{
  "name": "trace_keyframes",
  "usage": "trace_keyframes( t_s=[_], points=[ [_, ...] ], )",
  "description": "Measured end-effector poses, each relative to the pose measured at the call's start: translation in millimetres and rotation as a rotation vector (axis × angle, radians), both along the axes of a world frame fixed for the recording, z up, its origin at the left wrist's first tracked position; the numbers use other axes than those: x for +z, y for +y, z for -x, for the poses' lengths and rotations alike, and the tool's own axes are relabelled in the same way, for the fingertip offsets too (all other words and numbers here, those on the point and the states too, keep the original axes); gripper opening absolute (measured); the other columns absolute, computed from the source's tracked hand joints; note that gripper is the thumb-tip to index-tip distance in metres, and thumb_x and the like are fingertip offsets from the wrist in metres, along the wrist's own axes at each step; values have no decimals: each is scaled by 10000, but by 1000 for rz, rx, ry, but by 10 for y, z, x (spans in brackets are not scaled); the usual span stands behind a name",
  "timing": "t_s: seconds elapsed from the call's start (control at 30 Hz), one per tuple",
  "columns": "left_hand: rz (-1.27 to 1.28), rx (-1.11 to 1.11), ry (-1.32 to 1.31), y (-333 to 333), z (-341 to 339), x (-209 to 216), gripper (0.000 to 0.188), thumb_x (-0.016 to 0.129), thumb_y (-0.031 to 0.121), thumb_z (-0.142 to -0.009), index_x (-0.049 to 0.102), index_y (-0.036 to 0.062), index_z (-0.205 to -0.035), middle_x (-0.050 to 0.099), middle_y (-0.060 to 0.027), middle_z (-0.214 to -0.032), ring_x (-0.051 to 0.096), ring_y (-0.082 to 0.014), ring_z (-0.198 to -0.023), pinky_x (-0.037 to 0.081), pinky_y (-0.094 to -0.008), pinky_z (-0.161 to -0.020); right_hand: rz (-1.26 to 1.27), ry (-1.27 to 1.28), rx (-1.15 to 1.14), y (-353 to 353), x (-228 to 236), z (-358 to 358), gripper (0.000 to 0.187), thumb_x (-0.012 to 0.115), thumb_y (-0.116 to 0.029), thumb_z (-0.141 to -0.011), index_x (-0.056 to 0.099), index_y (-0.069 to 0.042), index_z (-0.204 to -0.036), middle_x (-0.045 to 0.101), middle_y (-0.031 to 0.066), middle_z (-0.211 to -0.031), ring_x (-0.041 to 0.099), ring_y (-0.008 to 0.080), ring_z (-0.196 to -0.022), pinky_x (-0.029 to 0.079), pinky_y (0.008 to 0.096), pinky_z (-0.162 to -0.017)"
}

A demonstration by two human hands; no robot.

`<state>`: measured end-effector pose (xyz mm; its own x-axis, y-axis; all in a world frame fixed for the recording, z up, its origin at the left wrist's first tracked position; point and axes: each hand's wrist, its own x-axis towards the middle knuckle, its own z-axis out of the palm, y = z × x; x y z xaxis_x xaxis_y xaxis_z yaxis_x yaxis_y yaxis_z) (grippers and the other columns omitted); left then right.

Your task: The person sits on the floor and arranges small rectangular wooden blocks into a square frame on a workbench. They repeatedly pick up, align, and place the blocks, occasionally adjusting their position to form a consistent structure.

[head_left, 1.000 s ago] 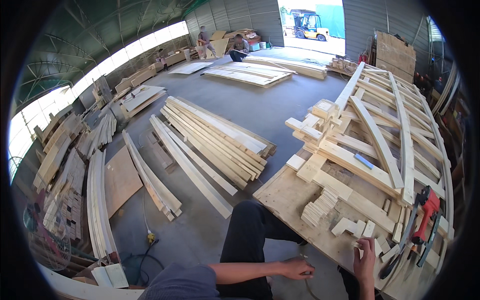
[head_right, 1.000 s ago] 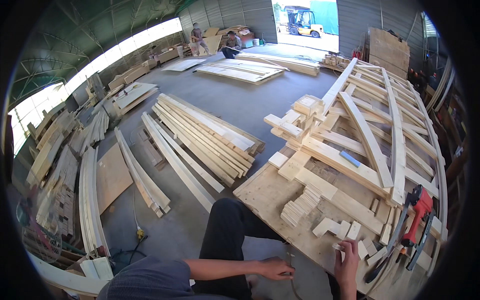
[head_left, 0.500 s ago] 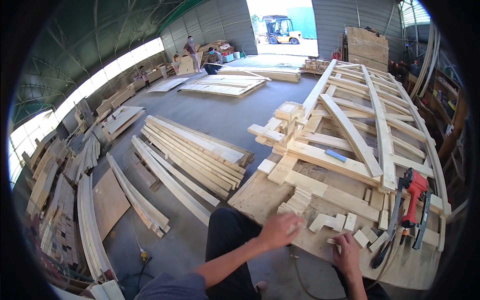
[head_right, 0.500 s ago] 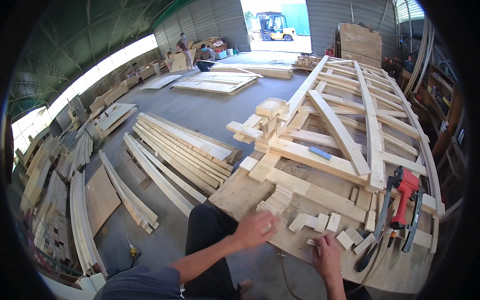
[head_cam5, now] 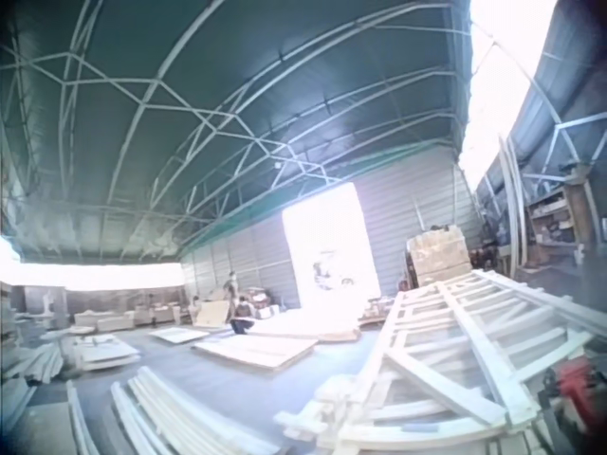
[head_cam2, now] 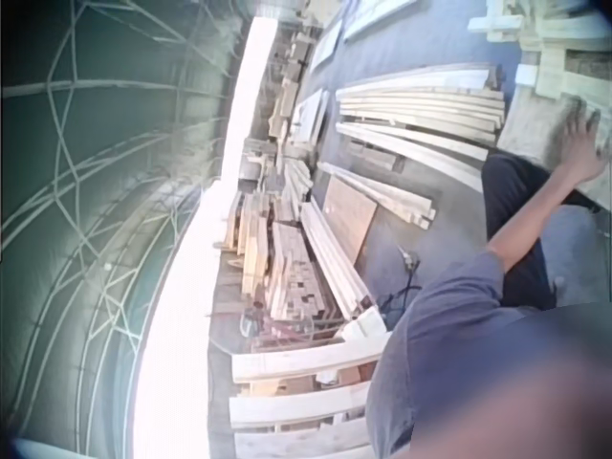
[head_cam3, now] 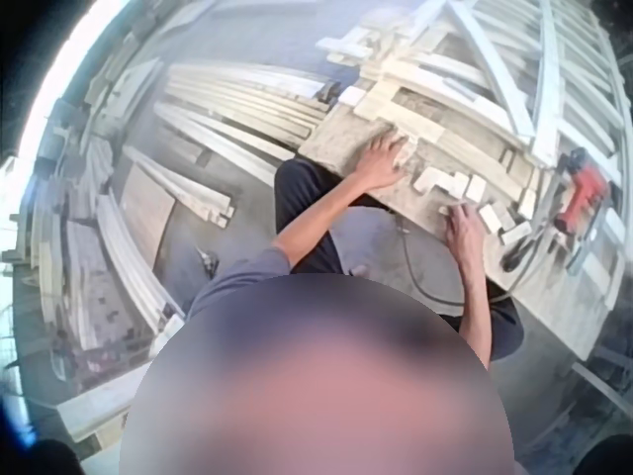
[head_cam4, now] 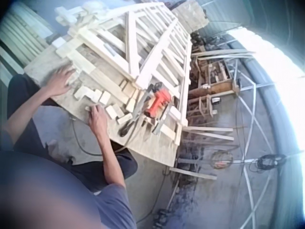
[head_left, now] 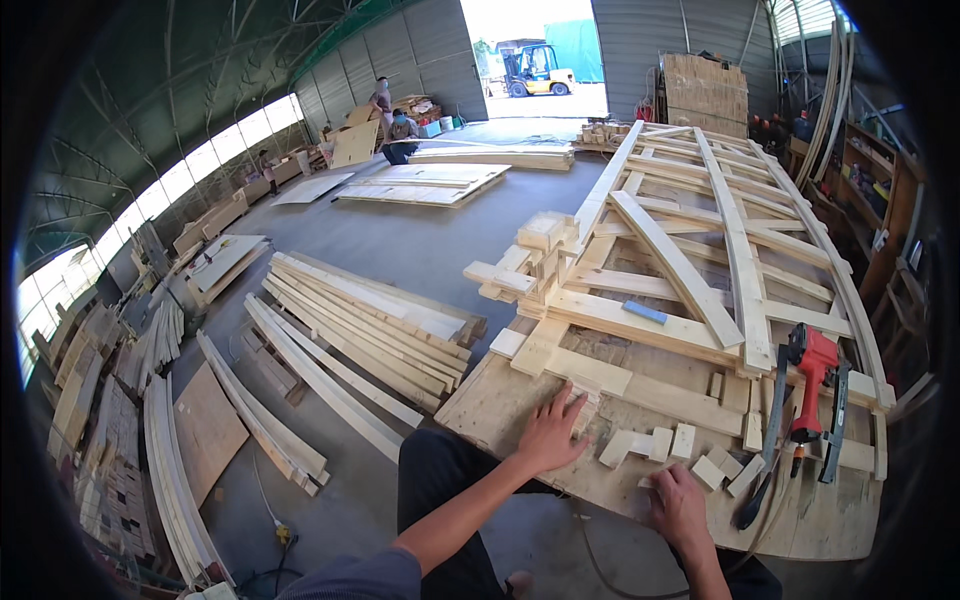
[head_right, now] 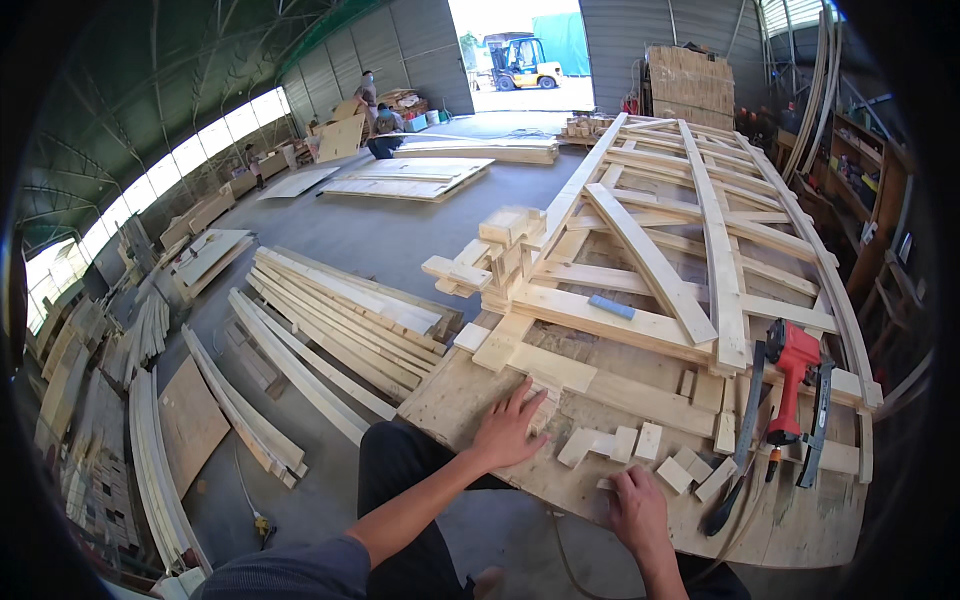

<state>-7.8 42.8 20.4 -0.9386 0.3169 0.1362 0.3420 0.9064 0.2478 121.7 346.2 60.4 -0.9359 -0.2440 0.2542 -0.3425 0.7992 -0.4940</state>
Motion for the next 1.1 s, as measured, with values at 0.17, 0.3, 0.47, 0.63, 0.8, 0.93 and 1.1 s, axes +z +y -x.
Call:
trace_keyframes(
  t_s=[0.17,0.3,0.47,0.63,0.8,0.93,1.1],
  points=[
    [-99,-14,-45,-39,25,10,834,718,497,-1017,404,181,-1722,223,-189,-1833,504,-479,-1511,422,-641,-1245,-8,-3,14,7,-40,31,298,802,-62,-869,703,-70,-1150,669,154,-1102,675,403,-1065,566,513,-915],
    [-134,-5,-85,-55,62,9,829,765,424,-988,423,176,-1701,254,-191,-1816,554,-482,-1462,496,-603,-1189,-26,-9,12,19,-99,47,269,797,-80,-885,705,-72,-1138,672,150,-1106,670,400,-1075,565,515,-919],
    [-296,-37,-70,-134,124,57,854,820,334,-941,429,139,-1675,305,-205,-1776,629,-484,-1368,596,-551,-1058,-24,-21,-1,15,-111,50,257,803,-95,-889,713,-78,-1129,675,144,-1105,671,395,-1077,567,508,-929],
    [-257,-13,-39,-150,111,86,926,825,409,-940,385,102,-1696,337,-225,-1747,590,-486,-1420,572,-554,-1105,-37,-23,-11,9,-140,60,255,813,-104,-885,719,-77,-1121,677,142,-1096,672,389,-1078,568,504,-932],
    [-206,94,-27,-53,72,68,969,811,508,-951,381,71,-1701,339,-224,-1747,520,-464,-1504,541,-553,-1155,-40,-20,-10,24,-145,61,258,818,-109,-881,722,-74,-1117,677,146,-1087,670,385,-1066,569,500,-926],
    [-153,4,-2,7,221,198,958,785,530,-972,382,78,-1715,294,-218,-1790,432,-465,-1572,451,-559,-1251,-42,5,-10,40,-176,66,242,816,-110,-883,717,-72,-1101,672,146,-1075,665,381,-1059,568,498,-916],
    [-113,-88,-38,17,397,50,871,675,538,-1059,344,150,-1765,203,-218,-1849,298,-469,-1659,342,-560,-1333,-35,10,10,37,-165,67,224,814,-113,-889,707,-64,-1081,664,146,-1066,659,378,-1060,566,492,-910]
  ],
)
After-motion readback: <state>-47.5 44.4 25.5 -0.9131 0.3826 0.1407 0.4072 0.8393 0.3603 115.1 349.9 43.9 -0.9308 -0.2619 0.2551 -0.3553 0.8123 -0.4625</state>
